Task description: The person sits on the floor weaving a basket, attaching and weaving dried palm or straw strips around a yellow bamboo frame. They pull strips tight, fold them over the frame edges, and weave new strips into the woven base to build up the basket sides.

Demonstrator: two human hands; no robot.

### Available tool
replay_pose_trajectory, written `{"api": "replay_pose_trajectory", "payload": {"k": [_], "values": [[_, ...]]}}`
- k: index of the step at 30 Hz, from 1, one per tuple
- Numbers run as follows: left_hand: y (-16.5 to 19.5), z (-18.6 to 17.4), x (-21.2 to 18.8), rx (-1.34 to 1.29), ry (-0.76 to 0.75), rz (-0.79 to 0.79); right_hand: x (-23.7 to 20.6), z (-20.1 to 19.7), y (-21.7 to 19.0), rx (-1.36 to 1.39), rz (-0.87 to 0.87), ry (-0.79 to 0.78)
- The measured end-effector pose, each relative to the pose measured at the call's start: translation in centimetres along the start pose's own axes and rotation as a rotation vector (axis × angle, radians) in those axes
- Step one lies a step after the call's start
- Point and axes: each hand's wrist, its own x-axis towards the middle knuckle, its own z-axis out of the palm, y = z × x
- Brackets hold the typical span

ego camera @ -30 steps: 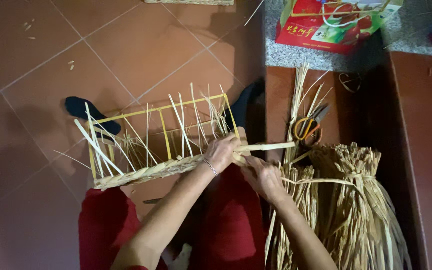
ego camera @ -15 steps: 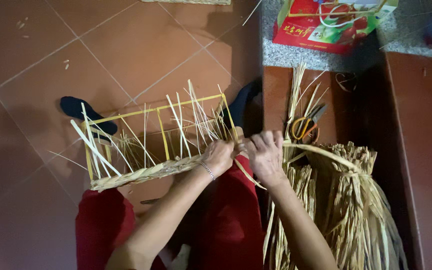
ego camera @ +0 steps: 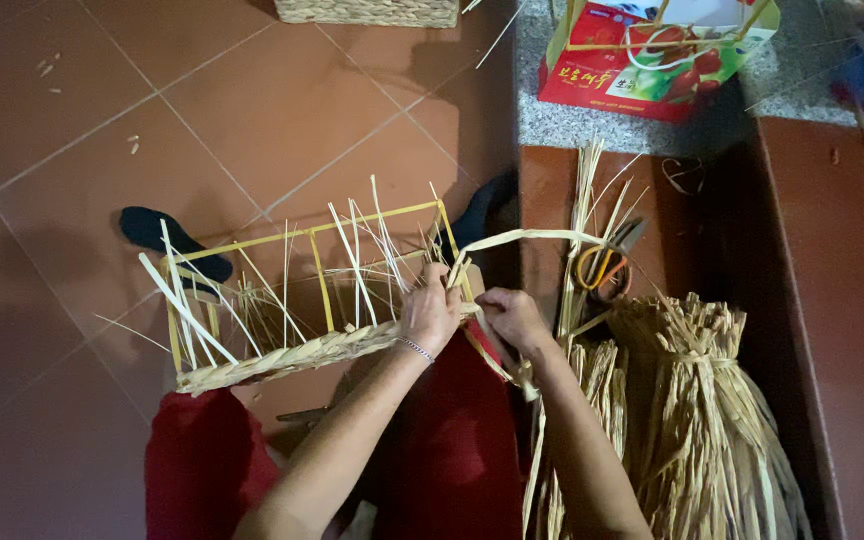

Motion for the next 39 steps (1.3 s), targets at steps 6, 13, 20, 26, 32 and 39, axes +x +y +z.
{"api": "replay_pose_trajectory", "payload": {"k": [6,13,20,26,32,39], "values": [[-0.4,1.1,0.9,0.083,-0.36,-0.259,-0.1,0.5,0.1,0.961,0.132,0.01],[-0.6,1.1,0.9,0.13,-0.141,-0.147,0.8,2.4,-0.7,0.987,0.088,-0.064],[-0.8,1.0,0.7,0.04,-0.042,-0.167,1.9,1.8,-1.8,1.135,0.215,-0.244],[-0.2,1.0,1.3,0.29,-0.458,-0.043,2.2,1.0,-3.0,1.134,0.163,-0.344],[0.9,-0.7,2.5,0.241,-0.679,-0.006,2.6,2.3,-1.9,1.193,0.211,-0.273],[0.3,-3.3,-2.3,0.009,-0.253,0.04,2.0,4.3,-0.6,1.487,0.335,0.103]]}}
